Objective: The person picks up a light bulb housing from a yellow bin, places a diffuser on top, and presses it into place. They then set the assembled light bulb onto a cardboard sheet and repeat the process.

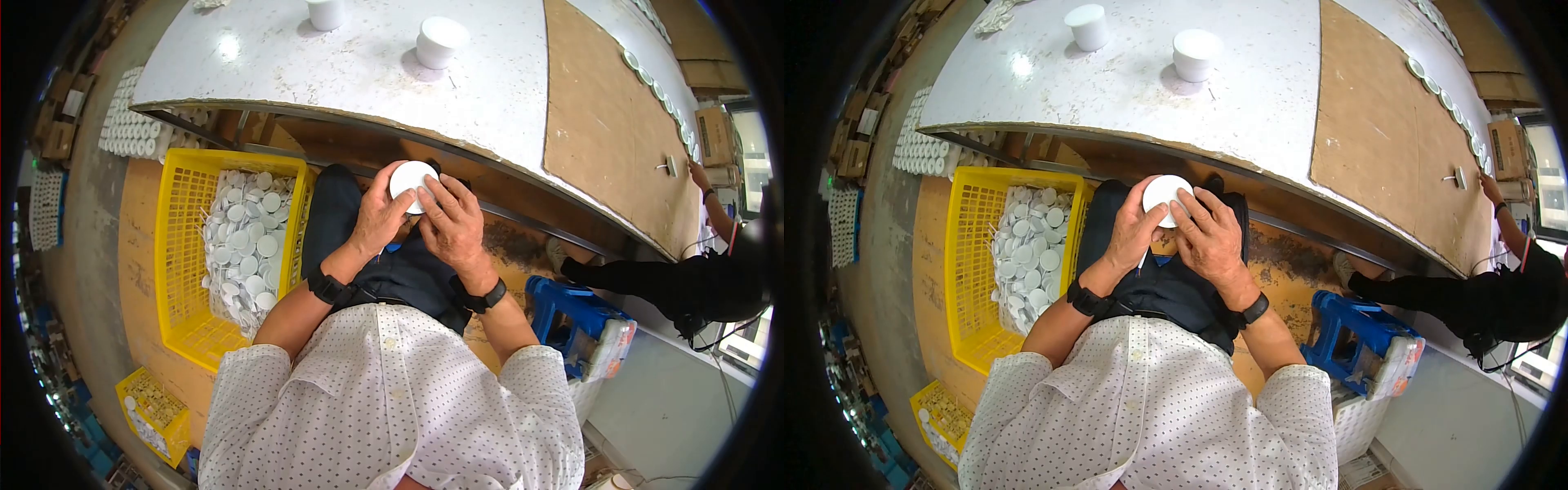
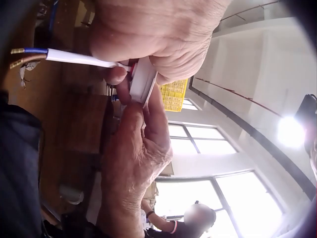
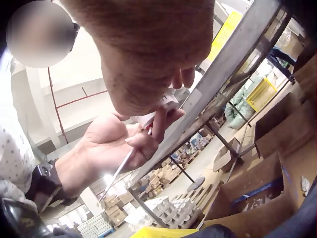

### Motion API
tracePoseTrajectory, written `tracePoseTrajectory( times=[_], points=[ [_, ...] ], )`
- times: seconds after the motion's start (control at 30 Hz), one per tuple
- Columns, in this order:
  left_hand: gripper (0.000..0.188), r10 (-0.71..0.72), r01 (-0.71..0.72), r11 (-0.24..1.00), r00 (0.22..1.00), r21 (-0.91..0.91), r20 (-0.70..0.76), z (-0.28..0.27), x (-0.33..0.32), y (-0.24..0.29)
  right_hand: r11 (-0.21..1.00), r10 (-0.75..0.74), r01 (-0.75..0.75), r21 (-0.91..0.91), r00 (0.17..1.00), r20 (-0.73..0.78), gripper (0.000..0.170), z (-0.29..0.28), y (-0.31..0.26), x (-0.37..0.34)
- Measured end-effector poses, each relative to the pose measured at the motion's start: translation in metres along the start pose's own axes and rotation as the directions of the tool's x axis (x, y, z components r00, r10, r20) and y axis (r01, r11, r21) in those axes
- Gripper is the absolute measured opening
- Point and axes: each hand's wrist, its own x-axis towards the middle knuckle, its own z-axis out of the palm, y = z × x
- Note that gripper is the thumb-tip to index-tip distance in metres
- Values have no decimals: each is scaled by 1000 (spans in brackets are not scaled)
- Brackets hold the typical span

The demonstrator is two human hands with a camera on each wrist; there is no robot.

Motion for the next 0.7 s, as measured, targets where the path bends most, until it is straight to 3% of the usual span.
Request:
tracePoseTrajectory(
  times=[0.2, 0.27, 0.47, 0.7],
  points=[
    [39, 13, -10, 997, 999, 80, -32, -3, 3, -4, 999, -30, 30, -19, 1000, -4, 42, 4, 2, -2],
    [37, 152, -145, 984, 986, 106, -65, 0, 4, -6, 999, -46, 46, -21, 999, -9, 41, 5, 3, -2],
    [36, 155, -136, 964, 985, 229, -69, 5, 4, -1, 996, -87, 86, -29, 996, -34, 36, 1, 5, -3],
    [35, 142, -129, 970, 989, 205, -48, 7, 7, -15, 990, -141, 140, -28, 989, -43, 34, 1, 14, -12]
  ],
)
